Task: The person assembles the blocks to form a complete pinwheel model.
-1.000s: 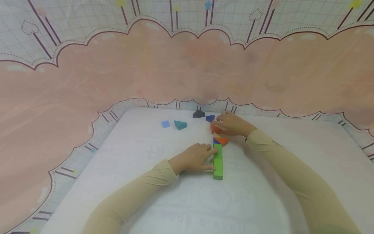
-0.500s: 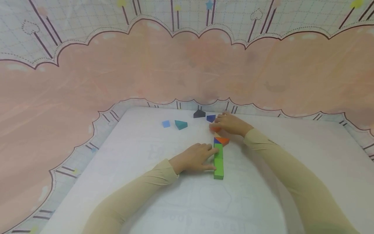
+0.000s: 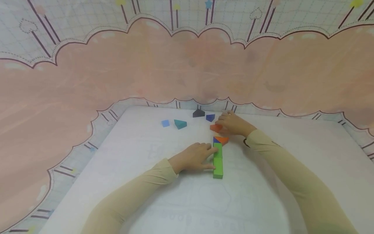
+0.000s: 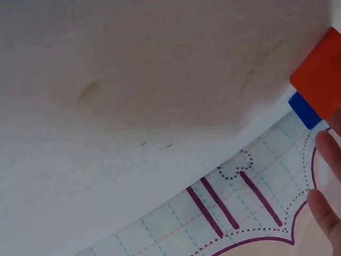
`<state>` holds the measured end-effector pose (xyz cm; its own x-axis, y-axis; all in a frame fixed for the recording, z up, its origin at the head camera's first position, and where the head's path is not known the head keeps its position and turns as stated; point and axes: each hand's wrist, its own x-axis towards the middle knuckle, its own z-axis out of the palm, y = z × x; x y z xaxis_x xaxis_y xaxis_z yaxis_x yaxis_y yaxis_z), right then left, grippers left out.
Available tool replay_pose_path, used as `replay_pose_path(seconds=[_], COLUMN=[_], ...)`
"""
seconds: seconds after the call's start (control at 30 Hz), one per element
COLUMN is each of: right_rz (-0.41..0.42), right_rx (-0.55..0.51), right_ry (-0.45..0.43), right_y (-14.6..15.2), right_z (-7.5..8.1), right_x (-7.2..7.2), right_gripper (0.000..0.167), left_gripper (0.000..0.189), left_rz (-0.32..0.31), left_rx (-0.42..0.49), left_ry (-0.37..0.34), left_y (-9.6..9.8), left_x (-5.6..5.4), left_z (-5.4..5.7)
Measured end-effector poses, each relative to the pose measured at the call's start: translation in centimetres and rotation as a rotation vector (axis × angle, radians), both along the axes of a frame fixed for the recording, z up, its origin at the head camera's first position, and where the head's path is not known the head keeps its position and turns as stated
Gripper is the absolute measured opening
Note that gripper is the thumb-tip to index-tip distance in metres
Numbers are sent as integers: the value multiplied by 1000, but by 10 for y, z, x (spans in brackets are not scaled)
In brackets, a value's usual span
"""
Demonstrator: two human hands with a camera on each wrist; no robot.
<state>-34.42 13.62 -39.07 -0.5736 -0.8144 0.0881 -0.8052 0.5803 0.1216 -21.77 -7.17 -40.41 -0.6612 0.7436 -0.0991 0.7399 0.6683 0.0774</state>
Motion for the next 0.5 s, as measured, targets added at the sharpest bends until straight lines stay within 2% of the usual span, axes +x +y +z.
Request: replay_pose_path(seconds=[0.27, 0.5], right_rz=[-49, -10], right_rx=[-43, -38], right_ry=[-154, -157], right_y=[6, 9], right_z=[2, 4], right_x=[1, 6], right_gripper=[22, 17], left_gripper=[65, 65], left_rz=[-24, -10], left_rx=[5, -9], left_ry=[35, 21], left_y=[0, 0], left_x=[0, -1], left_z=[0, -1])
